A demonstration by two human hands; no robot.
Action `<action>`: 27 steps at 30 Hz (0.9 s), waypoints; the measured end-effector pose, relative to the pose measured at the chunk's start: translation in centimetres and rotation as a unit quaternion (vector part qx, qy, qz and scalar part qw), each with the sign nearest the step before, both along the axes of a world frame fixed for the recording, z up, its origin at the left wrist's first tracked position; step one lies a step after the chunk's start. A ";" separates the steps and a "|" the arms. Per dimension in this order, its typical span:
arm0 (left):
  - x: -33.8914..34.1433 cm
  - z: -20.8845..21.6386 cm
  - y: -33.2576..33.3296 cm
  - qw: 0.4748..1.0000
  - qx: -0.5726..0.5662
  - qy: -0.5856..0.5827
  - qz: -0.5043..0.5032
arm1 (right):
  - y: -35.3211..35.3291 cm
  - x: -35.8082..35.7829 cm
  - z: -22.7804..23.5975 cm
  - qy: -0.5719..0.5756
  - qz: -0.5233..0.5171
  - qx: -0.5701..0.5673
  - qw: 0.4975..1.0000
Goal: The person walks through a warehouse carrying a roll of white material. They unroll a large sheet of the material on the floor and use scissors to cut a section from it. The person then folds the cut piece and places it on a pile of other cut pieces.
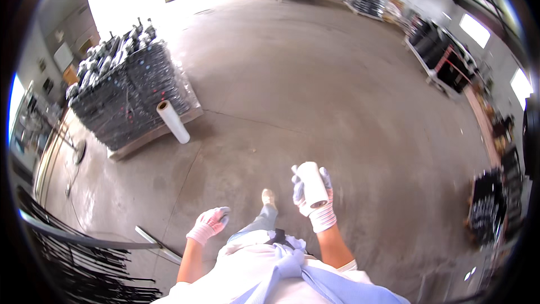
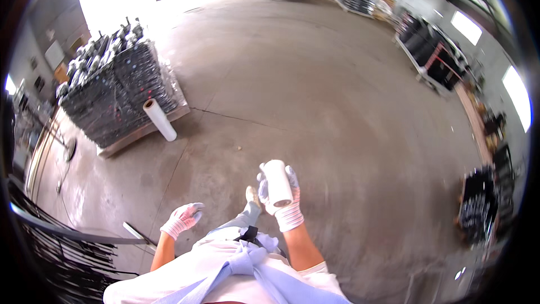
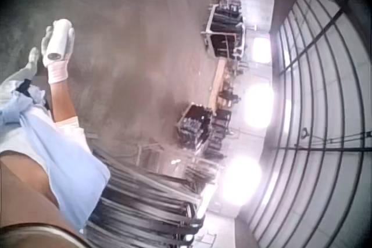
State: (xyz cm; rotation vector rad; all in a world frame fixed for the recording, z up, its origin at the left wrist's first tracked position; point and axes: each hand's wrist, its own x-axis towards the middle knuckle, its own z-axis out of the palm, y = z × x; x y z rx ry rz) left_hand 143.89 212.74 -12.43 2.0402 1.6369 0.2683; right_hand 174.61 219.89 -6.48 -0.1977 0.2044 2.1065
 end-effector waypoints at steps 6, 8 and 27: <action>1.2 -4.0 15.1 0.989 -0.007 0.000 0.145 | 13.9 2.2 -2.3 -0.047 0.148 -0.031 0.987; 4.5 -3.7 24.3 0.994 0.106 -0.004 0.028 | 18.0 4.7 -0.1 -0.123 0.137 -0.092 0.978; 27.2 5.5 74.5 0.981 0.139 0.038 -0.133 | 57.9 32.4 -3.4 -0.133 -0.386 -0.076 0.910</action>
